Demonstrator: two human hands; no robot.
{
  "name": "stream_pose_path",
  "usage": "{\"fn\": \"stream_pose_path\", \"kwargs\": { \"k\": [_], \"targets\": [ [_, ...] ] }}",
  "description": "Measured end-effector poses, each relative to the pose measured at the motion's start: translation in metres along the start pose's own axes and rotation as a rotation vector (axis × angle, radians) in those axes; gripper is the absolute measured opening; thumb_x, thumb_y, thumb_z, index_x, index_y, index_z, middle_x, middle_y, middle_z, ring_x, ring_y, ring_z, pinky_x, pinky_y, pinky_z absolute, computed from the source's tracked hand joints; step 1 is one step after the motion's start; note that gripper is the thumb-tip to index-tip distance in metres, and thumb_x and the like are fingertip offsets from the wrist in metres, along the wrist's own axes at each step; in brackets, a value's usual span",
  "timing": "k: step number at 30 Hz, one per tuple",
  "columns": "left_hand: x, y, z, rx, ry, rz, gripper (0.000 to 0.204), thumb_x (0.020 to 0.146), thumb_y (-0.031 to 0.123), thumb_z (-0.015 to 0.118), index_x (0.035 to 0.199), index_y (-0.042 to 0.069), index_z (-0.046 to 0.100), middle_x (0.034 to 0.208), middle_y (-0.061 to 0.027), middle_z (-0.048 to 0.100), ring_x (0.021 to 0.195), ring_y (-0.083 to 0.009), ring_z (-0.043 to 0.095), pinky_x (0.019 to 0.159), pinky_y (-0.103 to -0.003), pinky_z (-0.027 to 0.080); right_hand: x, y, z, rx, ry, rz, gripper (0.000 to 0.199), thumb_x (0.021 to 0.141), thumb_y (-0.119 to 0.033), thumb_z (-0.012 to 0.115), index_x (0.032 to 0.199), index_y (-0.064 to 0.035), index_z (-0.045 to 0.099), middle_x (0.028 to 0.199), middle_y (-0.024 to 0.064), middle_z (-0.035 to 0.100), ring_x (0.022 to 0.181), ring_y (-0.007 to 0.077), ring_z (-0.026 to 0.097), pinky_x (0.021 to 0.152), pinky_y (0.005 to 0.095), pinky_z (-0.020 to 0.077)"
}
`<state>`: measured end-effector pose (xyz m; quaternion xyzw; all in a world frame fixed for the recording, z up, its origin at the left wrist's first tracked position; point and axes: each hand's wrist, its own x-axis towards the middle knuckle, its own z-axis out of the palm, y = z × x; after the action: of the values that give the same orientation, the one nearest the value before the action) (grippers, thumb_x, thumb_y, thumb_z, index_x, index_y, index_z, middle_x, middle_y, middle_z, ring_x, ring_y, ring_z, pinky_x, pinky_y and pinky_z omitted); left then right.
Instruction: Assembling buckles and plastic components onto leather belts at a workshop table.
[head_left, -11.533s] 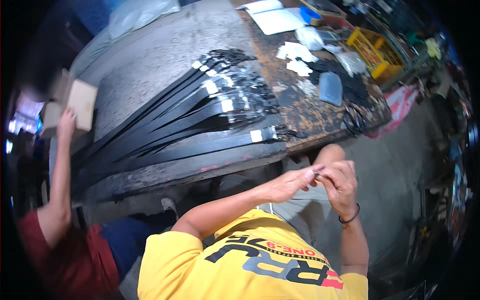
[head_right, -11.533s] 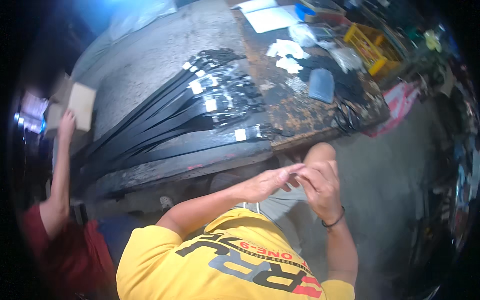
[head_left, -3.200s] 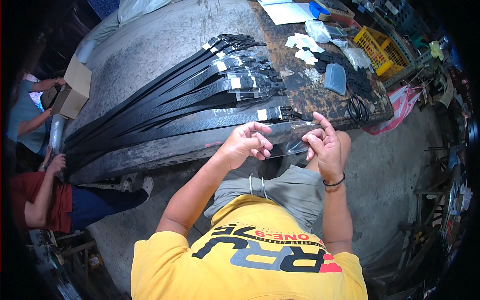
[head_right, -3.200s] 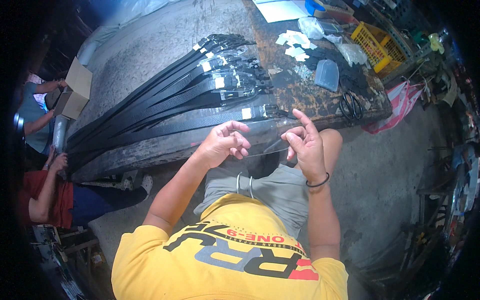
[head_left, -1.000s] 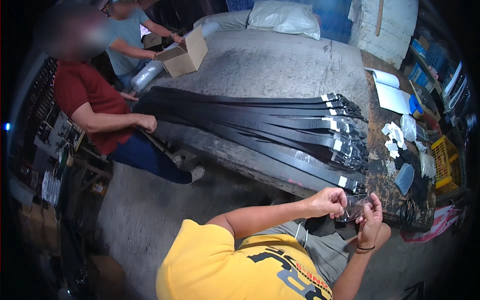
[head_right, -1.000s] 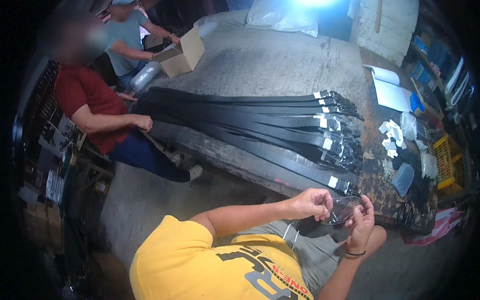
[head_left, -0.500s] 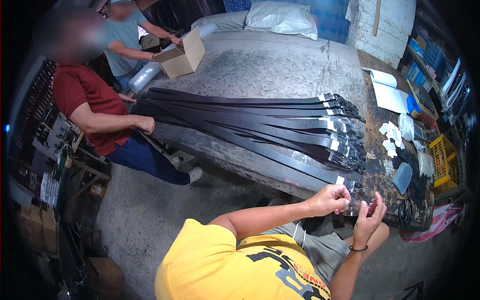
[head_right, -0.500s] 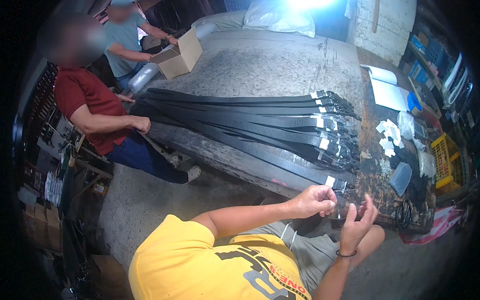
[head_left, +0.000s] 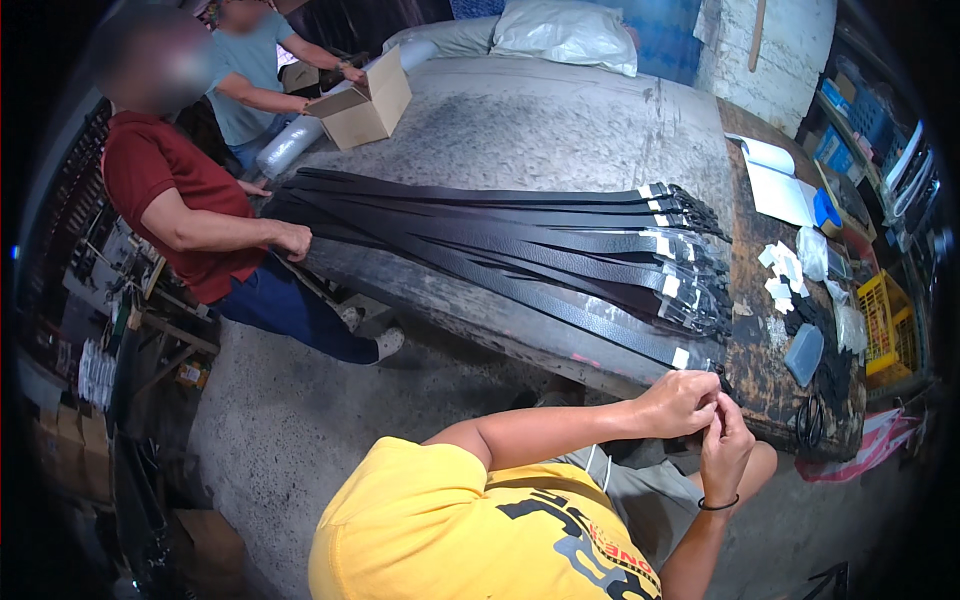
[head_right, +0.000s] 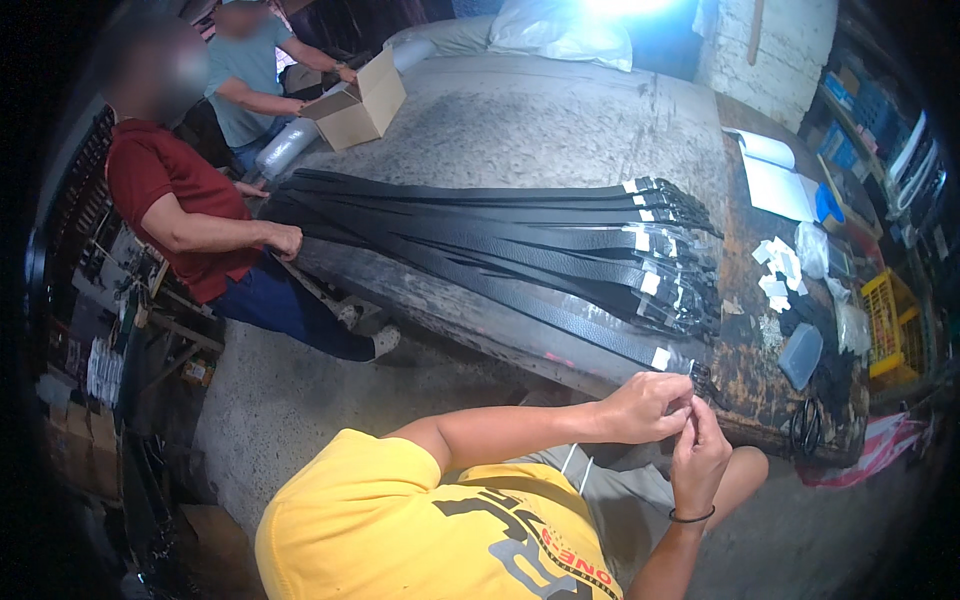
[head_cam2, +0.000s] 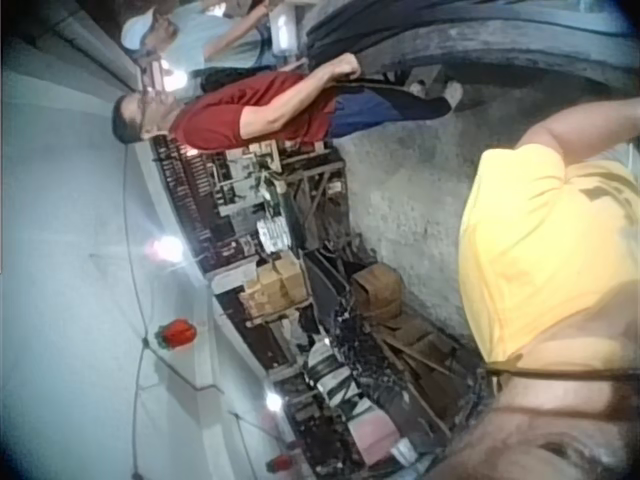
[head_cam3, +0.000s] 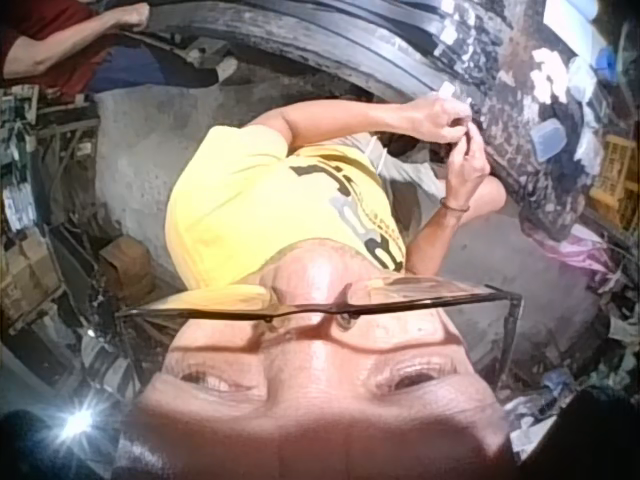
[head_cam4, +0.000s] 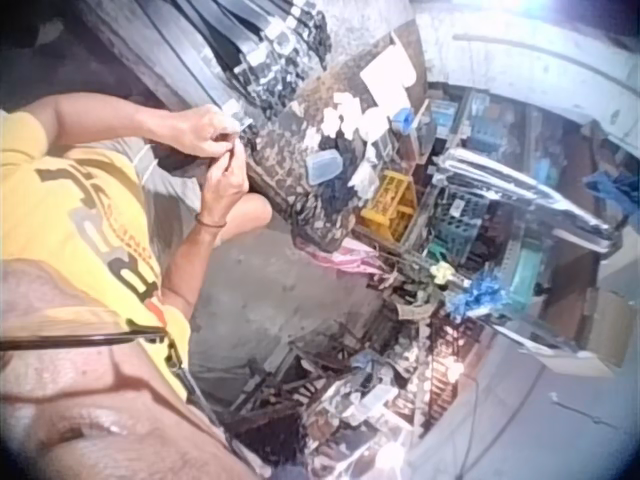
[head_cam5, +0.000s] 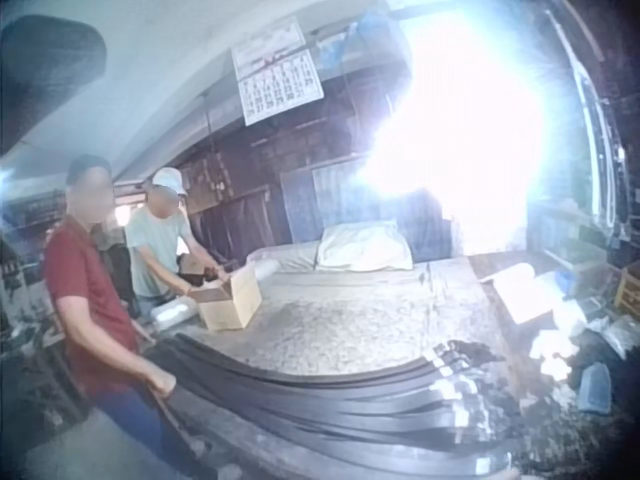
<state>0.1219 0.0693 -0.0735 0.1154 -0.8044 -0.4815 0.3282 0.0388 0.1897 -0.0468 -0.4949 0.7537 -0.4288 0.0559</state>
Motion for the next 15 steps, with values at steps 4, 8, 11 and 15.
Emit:
{"fn": "stream_pose_path", "kwargs": {
  "k": [4, 8, 11, 15],
  "targets": [
    [0.002, 0.011, -0.001, 0.109, 0.056, 0.098, 0.015, 0.075, 0.013, 0.060, 0.080, 0.002, 0.050, 0.073, -0.0142, 0.055, 0.068, -0.0354, 0.058, 0.058, -0.044, 0.046, 0.000, -0.004, 0.011, -0.100, 0.127, -0.111, 0.031, 0.084, 0.004, 0.055, 0.114, 0.0011, 0.057, 0.101, 0.0182, 0.065, 0.089, 0.0310, 0.066, 0.074, 0.0357, 0.0516],
    [0.011, 0.012, 0.002, 0.193, 0.063, 0.112, 0.017, 0.074, 0.014, 0.061, 0.076, 0.003, 0.048, 0.073, -0.0133, 0.053, 0.067, -0.0352, 0.059, 0.058, -0.044, 0.047, 0.003, 0.012, 0.013, -0.129, 0.265, -0.066, 0.022, 0.086, 0.002, 0.055, 0.108, -0.0006, 0.054, 0.096, 0.0153, 0.062, 0.084, 0.0317, 0.063, 0.072, 0.0371, 0.0500],
    [0.013, 0.021, 0.001, 0.200, 0.093, 0.132, 0.018, 0.073, 0.014, 0.062, 0.075, 0.003, 0.047, 0.073, -0.0130, 0.051, 0.069, -0.0346, 0.058, 0.059, -0.043, 0.048, 0.007, 0.020, 0.010, -0.140, 0.315, 0.003, 0.014, 0.085, 0.002, 0.056, 0.098, -0.0011, 0.051, 0.096, 0.0150, 0.059, 0.085, 0.0307, 0.060, 0.072, 0.0394, 0.0476],
    [0.015, 0.021, -0.002, 0.215, 0.123, 0.166, 0.019, 0.071, 0.013, 0.062, 0.076, 0.002, 0.048, 0.086, -0.0152, 0.050, 0.076, -0.0341, 0.058, 0.062, -0.042, 0.048, 0.008, 0.018, 0.013, -0.186, 0.292, -0.325, 0.017, 0.087, -0.013, 0.060, 0.095, -0.0020, 0.049, 0.099, 0.0192, 0.057, 0.088, 0.0361, 0.057, 0.074, 0.0416, 0.0468]
  ]
}}
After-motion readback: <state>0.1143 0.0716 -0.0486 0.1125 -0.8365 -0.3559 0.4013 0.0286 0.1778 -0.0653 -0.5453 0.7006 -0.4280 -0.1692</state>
